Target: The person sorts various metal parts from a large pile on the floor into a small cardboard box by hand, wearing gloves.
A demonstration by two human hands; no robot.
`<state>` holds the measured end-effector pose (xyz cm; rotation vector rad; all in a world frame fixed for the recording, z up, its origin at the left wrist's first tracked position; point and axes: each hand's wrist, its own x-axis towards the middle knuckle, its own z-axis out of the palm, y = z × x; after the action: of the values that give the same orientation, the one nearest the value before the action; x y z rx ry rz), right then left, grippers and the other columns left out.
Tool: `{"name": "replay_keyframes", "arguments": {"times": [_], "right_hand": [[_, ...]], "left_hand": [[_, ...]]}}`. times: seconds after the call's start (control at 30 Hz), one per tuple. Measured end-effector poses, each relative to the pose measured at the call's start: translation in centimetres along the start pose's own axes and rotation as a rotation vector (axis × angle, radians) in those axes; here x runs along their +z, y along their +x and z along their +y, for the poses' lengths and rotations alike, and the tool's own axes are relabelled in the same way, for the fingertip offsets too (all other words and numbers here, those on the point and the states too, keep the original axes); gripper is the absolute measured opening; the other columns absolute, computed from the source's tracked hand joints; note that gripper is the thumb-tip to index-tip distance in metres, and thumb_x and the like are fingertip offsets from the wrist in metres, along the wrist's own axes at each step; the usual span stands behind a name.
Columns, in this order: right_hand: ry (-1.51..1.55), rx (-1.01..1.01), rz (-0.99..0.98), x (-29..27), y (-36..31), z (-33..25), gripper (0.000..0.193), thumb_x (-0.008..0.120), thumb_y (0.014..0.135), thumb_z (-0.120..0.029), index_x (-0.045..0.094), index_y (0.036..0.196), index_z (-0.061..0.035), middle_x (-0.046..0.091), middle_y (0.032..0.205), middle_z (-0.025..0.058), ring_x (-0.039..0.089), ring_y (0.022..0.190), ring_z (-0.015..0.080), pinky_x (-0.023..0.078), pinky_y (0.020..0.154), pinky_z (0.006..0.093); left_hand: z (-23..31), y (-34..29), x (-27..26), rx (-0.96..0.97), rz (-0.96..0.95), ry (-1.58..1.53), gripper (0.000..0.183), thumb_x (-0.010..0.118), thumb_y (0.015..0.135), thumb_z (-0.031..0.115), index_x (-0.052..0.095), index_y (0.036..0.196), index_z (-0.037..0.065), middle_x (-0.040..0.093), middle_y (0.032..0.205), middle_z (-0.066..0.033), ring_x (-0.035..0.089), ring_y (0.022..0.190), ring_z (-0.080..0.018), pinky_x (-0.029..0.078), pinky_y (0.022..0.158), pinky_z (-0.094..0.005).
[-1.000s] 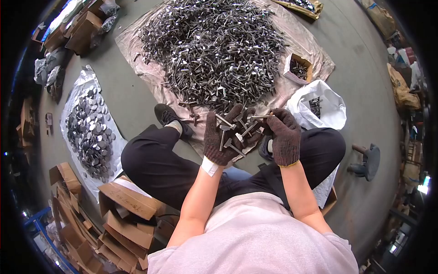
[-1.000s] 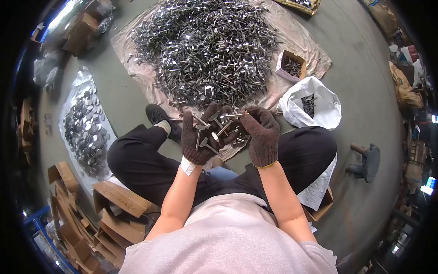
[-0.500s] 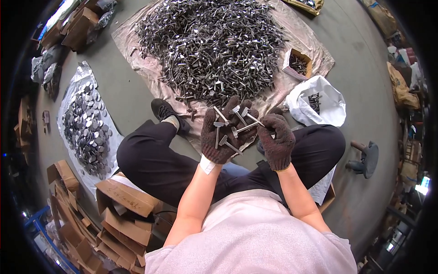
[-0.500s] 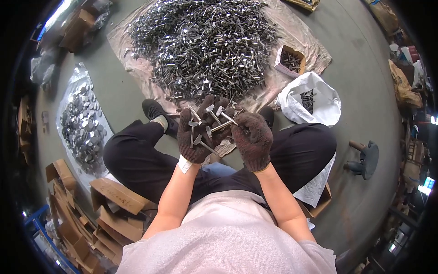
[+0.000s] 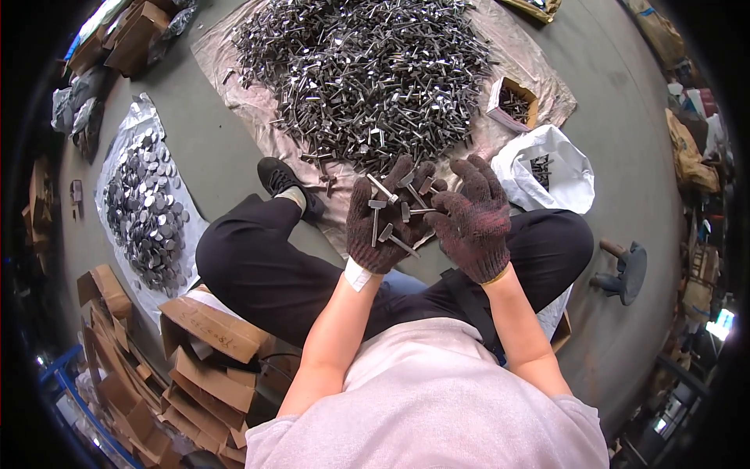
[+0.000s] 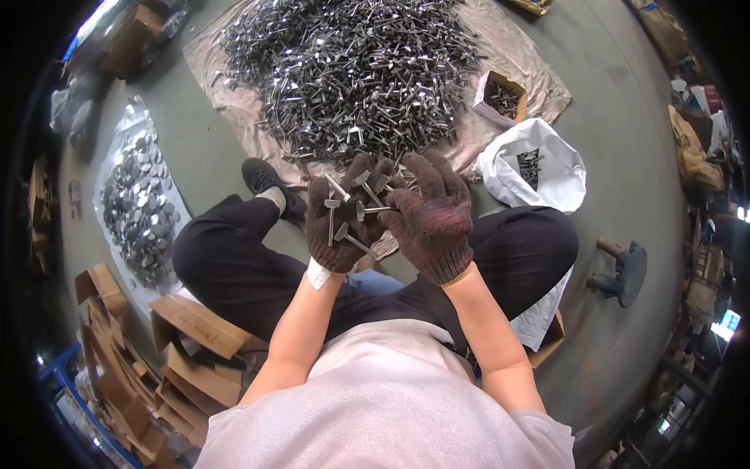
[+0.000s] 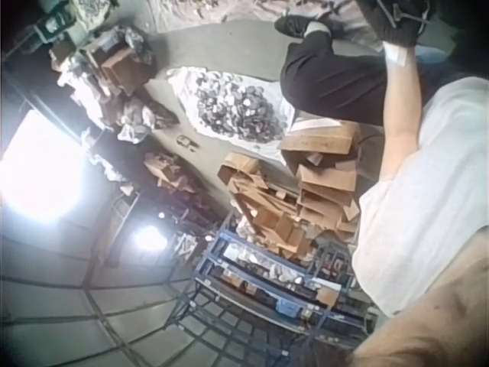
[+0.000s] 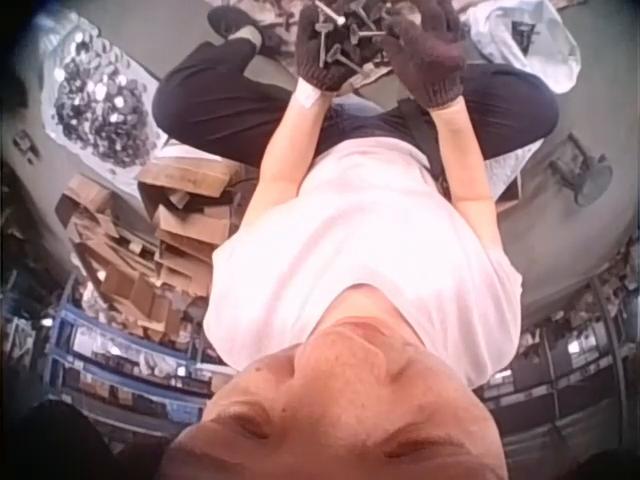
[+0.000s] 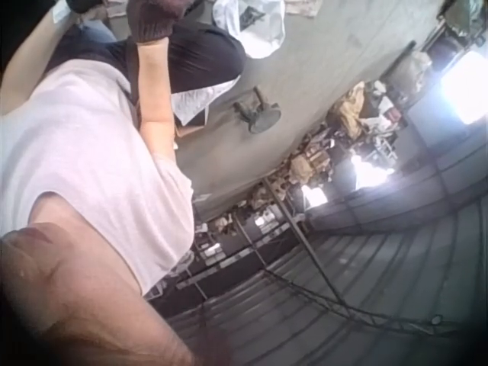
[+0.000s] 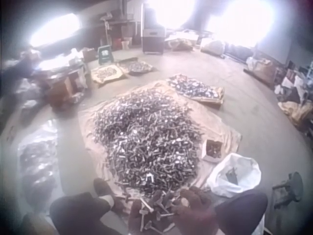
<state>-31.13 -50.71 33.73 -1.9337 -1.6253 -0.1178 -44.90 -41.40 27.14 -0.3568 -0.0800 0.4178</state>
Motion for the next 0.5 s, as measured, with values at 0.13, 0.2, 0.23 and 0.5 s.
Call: {"name": "replay_keyframes", "arguments": {"times": [0.13, 0.2, 0.23, 0.5], "right_hand": [[0.112, -0.027, -0.066, -0.2, -0.3, -0.8, 0.03, 0.08, 0.062, -0.022, 0.067, 0.087, -0.0121, 0.058, 0.123, 0.0141, 0.054, 0.116, 0.0425, 0.045, 0.093, 0.0507], [0.126, -0.023, -0.066, -0.3, -0.5, -1.0, 0.03, 0.081, 0.061, -0.023, 0.067, 0.086, -0.0122, 0.058, 0.122, 0.0141, 0.054, 0.116, 0.0426, 0.045, 0.093, 0.0507], [0.139, -0.018, -0.065, -0.3, -0.5, -1.1, 0.03, 0.081, 0.061, -0.024, 0.067, 0.085, -0.0124, 0.058, 0.122, 0.0141, 0.053, 0.116, 0.0426, 0.045, 0.093, 0.0507], [0.106, -0.011, 0.04, 1.4, 2.3, -2.1, 0.026, 0.08, 0.063, -0.021, 0.071, 0.086, -0.0123, 0.061, 0.117, 0.015, 0.054, 0.113, 0.0418, 0.046, 0.093, 0.05]], "left_hand": [[-0.3, 0.2, 0.6, 0.095, 0.127, -0.02, 0.07, 0.039, 0.097, 0.057, 0.028, 0.153, 0.016, 0.03, 0.156, -0.0159, 0.035, 0.138, -0.04, 0.032, 0.111, -0.0564], [-0.2, 0.2, 0.4, 0.095, 0.115, 0.039, 0.071, 0.039, 0.097, 0.057, 0.028, 0.153, 0.016, 0.03, 0.155, -0.0162, 0.034, 0.138, -0.0401, 0.031, 0.112, -0.056], [-0.2, 0.2, 0.3, 0.092, 0.102, 0.1, 0.071, 0.04, 0.097, 0.057, 0.028, 0.153, 0.015, 0.031, 0.155, -0.0165, 0.034, 0.138, -0.0403, 0.03, 0.113, -0.0555], [-0.8, 0.2, 0.5, -0.012, 0.094, 0.058, 0.075, 0.043, 0.096, 0.058, 0.027, 0.152, 0.009, 0.037, 0.151, -0.0165, 0.043, 0.134, -0.036, 0.037, 0.11, -0.0519]]}}
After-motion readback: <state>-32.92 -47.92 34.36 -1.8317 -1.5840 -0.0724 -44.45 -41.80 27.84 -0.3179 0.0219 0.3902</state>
